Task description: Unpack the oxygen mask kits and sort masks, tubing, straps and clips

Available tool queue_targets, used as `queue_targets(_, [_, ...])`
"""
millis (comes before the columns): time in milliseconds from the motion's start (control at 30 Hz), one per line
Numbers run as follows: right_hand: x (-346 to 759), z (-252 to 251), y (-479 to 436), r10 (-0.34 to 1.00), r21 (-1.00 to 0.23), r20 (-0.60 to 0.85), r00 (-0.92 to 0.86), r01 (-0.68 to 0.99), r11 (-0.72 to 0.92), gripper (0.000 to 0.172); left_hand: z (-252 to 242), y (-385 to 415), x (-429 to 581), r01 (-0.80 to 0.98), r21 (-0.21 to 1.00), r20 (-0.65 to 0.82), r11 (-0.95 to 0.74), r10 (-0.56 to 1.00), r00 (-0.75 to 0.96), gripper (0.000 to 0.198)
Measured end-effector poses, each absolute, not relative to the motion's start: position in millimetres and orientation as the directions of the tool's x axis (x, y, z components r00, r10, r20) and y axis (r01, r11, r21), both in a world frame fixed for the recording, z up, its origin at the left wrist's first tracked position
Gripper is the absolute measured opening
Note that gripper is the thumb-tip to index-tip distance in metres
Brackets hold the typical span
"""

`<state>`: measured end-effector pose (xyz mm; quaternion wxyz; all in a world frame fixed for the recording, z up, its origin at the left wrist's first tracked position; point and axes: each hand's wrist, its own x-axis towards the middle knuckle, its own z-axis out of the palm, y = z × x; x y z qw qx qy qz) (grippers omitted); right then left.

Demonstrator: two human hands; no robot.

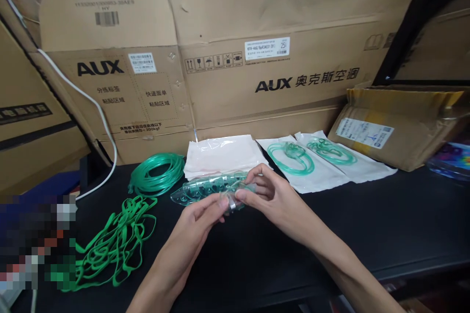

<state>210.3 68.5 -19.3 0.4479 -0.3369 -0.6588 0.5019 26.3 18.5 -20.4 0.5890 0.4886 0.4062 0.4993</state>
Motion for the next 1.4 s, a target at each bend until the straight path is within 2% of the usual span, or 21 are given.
queue_targets(100, [215.0,-18.1,70.8,0.920,-0.937,0.256,-0.297,0.160,0.312,0.037,-21.5,21.1,23.7,-0.149,0.989,0.000,0.008,0.998,0.058,0.031])
queue_targets(200, [219.1,-14.9,69.9,0.916,-0.907,0.228,-0.330,0.270,0.324,0.035,-22.5,23.0,23.9,-0.134,0.990,0.038,-0.030,0.998,0.058,0.033])
queue_targets(300, [219.7,-12.2,67.2,0.919,-0.882,0.233,-0.318,0.329,0.337,0.035,-24.5,24.1,26.5,-0.135,0.990,0.041,-0.028,0.995,0.094,0.037])
queue_targets(533, [218.4,-11.0,63.8,0.915,-0.827,0.246,-0.320,0.423,0.371,0.031,-30.2,27.6,27.2,-0.080,0.997,0.017,-0.017,1.000,0.001,0.038])
queue_targets(733, [223.2,-8.7,60.6,0.881,-0.822,0.223,-0.417,0.405,0.400,0.028,-27.2,27.4,27.0,-0.018,0.997,0.076,-0.076,0.997,-0.001,0.037])
queue_targets(933, [224.0,-10.7,60.4,0.889,-0.825,0.223,-0.401,0.407,0.391,0.030,-23.8,25.3,34.5,0.007,0.994,0.112,-0.112,0.993,-0.047,0.025])
queue_targets(1133, [227.1,-15.5,64.2,0.881,-0.824,0.261,-0.395,0.385,0.417,0.030,-30.2,23.6,32.5,0.103,0.989,0.105,-0.107,0.994,0.024,0.031])
queue_targets(1400, [225.1,-13.6,63.6,0.877,-0.841,0.253,-0.408,0.355,0.408,0.029,-32.0,24.5,31.9,0.136,0.987,0.085,-0.087,0.996,0.023,0.032])
